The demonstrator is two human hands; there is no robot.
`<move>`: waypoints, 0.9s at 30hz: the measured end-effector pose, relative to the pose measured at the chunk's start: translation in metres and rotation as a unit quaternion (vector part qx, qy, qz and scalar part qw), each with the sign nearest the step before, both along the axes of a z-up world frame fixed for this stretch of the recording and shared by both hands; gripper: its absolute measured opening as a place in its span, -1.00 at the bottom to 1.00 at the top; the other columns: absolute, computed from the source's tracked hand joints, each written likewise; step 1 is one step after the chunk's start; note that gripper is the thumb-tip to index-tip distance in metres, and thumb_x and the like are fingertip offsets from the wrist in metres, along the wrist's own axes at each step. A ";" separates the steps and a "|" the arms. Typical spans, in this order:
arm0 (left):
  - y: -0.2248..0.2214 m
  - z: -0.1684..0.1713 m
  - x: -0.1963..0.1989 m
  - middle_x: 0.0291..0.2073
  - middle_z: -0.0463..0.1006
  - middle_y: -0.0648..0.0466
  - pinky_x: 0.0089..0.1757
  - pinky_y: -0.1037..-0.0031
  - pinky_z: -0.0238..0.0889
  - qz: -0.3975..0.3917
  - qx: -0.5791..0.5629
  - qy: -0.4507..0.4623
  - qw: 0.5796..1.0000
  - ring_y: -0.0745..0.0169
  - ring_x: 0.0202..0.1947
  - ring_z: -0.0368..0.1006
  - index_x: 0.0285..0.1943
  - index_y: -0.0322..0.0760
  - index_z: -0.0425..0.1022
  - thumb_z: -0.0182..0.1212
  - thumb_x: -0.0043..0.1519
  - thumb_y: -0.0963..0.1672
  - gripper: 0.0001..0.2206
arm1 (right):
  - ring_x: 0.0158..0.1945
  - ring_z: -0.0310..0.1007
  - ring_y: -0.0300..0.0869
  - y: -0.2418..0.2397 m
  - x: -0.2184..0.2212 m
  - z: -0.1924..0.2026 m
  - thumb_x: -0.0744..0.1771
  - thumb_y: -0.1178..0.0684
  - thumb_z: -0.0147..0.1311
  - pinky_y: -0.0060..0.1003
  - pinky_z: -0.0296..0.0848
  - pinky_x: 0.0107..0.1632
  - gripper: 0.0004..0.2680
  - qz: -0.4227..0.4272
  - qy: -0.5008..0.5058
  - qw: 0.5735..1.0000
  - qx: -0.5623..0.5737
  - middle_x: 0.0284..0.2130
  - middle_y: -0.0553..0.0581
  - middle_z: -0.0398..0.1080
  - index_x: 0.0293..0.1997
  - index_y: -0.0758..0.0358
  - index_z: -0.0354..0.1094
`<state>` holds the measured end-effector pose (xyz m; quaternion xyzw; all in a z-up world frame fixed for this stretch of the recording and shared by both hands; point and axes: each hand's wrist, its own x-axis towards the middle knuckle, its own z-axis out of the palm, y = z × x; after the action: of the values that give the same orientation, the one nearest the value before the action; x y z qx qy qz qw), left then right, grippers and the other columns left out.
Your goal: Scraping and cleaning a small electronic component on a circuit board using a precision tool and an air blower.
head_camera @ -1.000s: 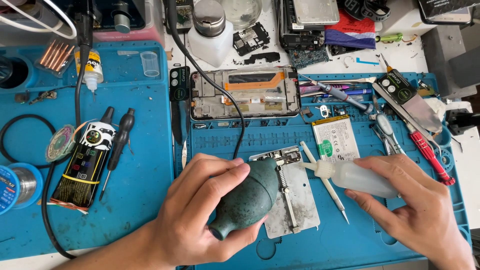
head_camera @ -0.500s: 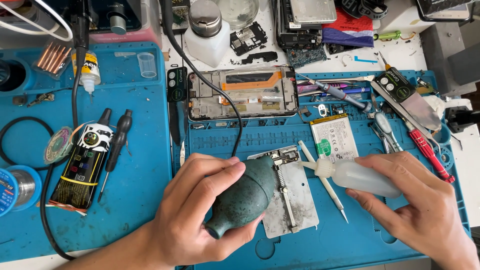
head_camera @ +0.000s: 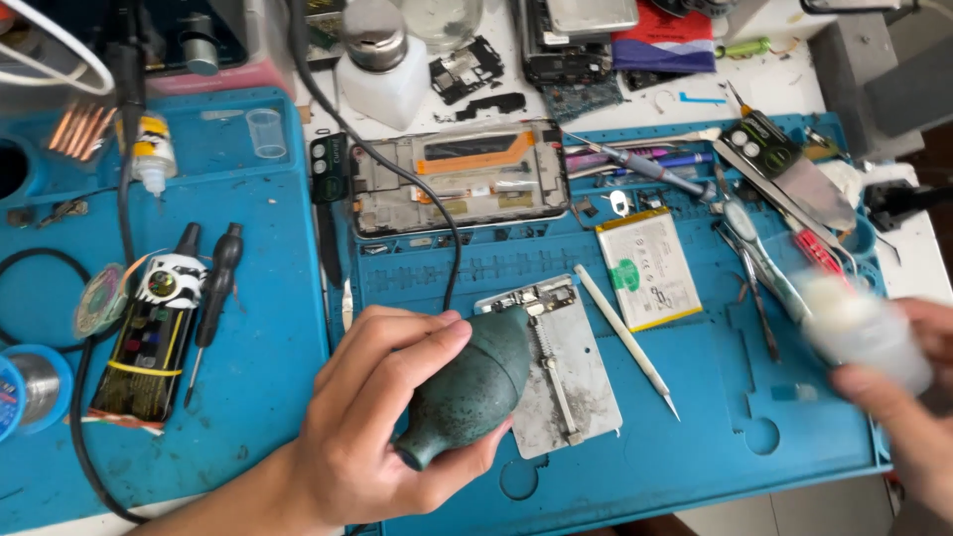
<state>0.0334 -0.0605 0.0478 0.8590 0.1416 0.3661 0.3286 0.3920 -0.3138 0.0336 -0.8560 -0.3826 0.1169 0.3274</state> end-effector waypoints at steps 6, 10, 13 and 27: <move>-0.011 0.028 0.017 -0.08 0.59 -0.35 -0.07 0.16 0.53 0.046 0.005 -0.001 0.999 -0.20 -0.12 0.60 0.06 -0.55 0.51 0.50 0.06 -0.07 -0.51 | 0.18 0.40 -0.28 -0.035 0.049 -0.022 0.36 -0.37 0.09 -0.46 0.36 0.38 -0.41 -0.079 0.235 0.923 0.292 0.20 0.15 0.36 0.53 0.10 0.11; -0.019 0.033 0.016 0.03 0.56 -0.21 0.05 0.14 0.50 0.127 -0.039 0.120 0.984 -0.19 0.05 0.56 0.19 -0.38 0.51 0.55 -0.01 -0.06 -0.41 | 0.21 0.39 -0.14 -0.024 0.042 -0.008 0.42 -0.05 0.05 -0.33 0.38 0.30 -0.70 -0.093 0.229 0.908 0.337 0.18 0.23 0.36 0.26 0.14 0.09; -0.024 0.038 0.020 0.04 0.57 -0.23 0.05 0.18 0.51 0.151 -0.028 0.137 0.979 -0.20 0.07 0.55 0.19 -0.43 0.52 0.56 -0.03 -0.06 -0.39 | 0.21 0.27 -0.06 -0.016 0.038 -0.003 0.45 0.13 -0.15 -0.22 0.29 0.28 -0.77 -0.098 0.198 0.933 0.283 0.27 0.44 0.28 0.19 0.14 -0.15; -0.004 0.002 0.004 0.07 0.50 -0.27 -0.01 0.07 0.58 0.077 0.000 0.035 0.996 -0.22 0.01 0.57 0.22 -0.41 0.44 0.54 0.06 -0.02 -0.40 | 0.37 0.25 0.07 -0.035 0.050 -0.034 0.46 0.13 -0.03 -0.07 0.32 0.35 -0.59 -0.068 0.063 0.988 0.124 0.33 0.38 0.24 0.52 0.47 0.08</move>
<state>0.0373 -0.0648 0.0500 0.8577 0.2188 0.3605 0.2939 0.4422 -0.3488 -0.0007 -0.8237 -0.3135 0.0997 0.4618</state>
